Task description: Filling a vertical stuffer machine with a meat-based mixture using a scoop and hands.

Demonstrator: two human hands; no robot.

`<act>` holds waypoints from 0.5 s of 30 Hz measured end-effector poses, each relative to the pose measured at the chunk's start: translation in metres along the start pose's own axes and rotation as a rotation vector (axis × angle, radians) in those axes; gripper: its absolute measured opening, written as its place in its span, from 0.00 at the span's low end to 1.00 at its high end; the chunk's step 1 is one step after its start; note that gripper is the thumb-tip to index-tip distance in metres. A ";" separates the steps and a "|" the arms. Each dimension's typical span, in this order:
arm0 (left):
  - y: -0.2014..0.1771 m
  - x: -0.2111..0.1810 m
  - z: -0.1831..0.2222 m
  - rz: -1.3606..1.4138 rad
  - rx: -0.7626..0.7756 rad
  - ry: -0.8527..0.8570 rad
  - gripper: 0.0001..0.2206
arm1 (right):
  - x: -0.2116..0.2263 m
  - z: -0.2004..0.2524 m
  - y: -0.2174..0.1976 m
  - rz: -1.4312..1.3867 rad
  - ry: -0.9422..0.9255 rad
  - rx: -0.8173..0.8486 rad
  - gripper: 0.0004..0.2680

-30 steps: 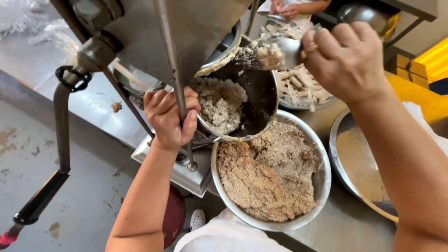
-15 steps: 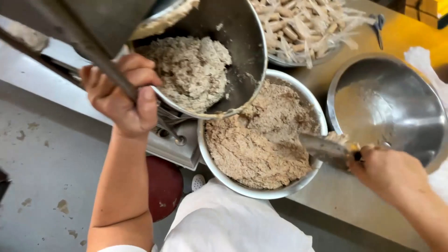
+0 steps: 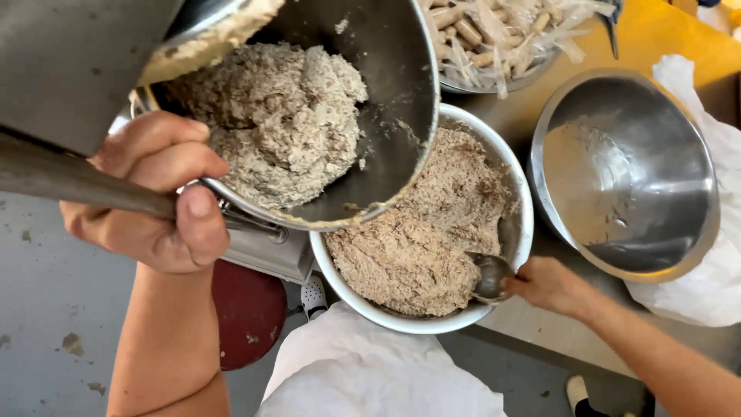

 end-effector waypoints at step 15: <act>0.006 -0.006 -0.010 0.054 0.022 -0.167 0.25 | 0.099 -0.101 0.032 -1.056 -0.498 -0.041 0.14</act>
Point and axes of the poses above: each hand's wrist, its own z-axis away from the middle knuckle, its own y-axis out of the palm, x = y × z, the point moved 5 cm from there along -z, towards the middle knuckle, and after that the axes turned 11 degrees about z, right-handed, at the moved point
